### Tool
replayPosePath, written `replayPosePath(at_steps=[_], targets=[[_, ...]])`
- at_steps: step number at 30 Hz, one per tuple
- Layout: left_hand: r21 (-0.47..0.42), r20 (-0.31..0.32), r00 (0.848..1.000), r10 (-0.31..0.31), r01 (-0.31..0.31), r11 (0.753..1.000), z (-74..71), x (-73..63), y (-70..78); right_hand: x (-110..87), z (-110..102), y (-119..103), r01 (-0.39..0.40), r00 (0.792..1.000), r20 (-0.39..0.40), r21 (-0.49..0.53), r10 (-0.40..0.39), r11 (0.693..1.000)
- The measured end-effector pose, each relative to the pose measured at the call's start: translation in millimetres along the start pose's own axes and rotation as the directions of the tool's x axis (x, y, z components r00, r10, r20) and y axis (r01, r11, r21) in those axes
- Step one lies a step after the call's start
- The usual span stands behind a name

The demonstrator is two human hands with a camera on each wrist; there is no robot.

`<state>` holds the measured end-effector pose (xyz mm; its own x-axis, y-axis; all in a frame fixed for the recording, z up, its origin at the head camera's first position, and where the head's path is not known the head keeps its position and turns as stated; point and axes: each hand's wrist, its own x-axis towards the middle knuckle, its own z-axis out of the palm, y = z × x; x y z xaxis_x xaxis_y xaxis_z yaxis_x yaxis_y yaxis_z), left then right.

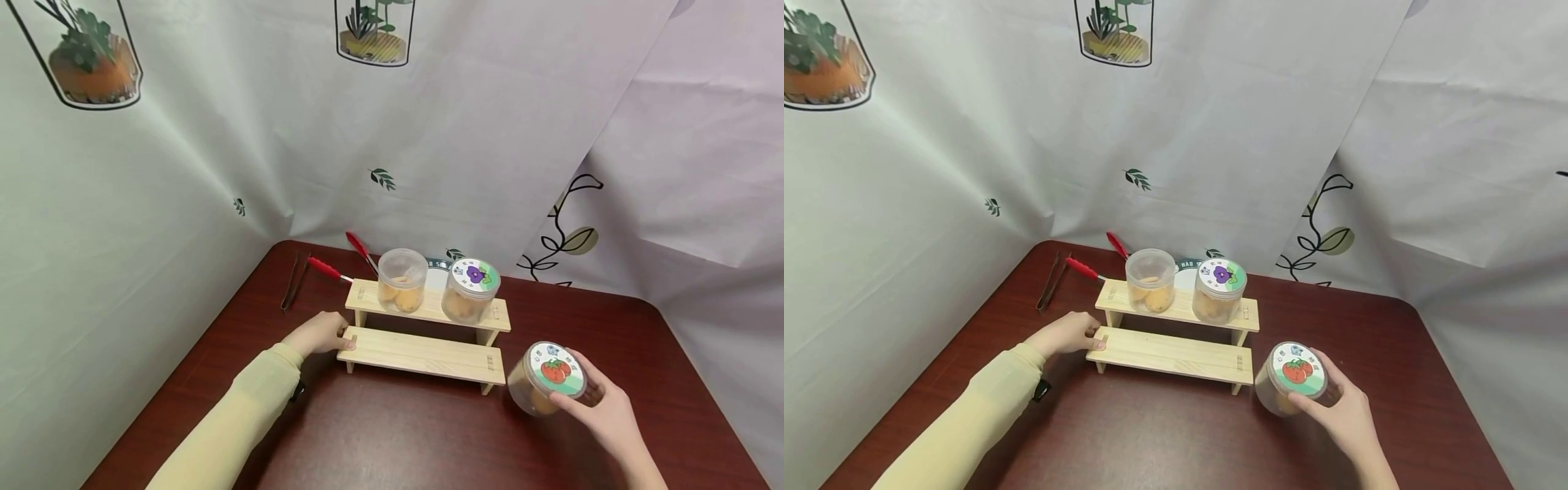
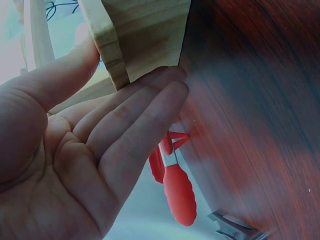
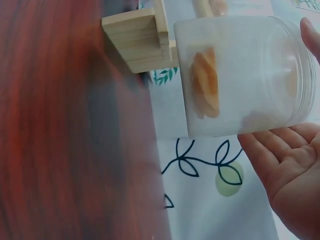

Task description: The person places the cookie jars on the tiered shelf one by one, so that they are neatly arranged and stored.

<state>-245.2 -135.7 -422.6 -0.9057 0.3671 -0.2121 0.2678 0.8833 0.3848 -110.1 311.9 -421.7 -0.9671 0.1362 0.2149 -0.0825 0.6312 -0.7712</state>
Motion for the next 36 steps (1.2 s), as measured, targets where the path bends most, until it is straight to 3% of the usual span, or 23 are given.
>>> replayPosePath(at_steps=[36], targets=[[-0.002,-0.003,1.000,0.004,-0.004,1.000,-0.4,-1.0,1.1,17.1,36.3,-30.0,0.085,0.994,0.063,0.106,-0.092,0.991]])
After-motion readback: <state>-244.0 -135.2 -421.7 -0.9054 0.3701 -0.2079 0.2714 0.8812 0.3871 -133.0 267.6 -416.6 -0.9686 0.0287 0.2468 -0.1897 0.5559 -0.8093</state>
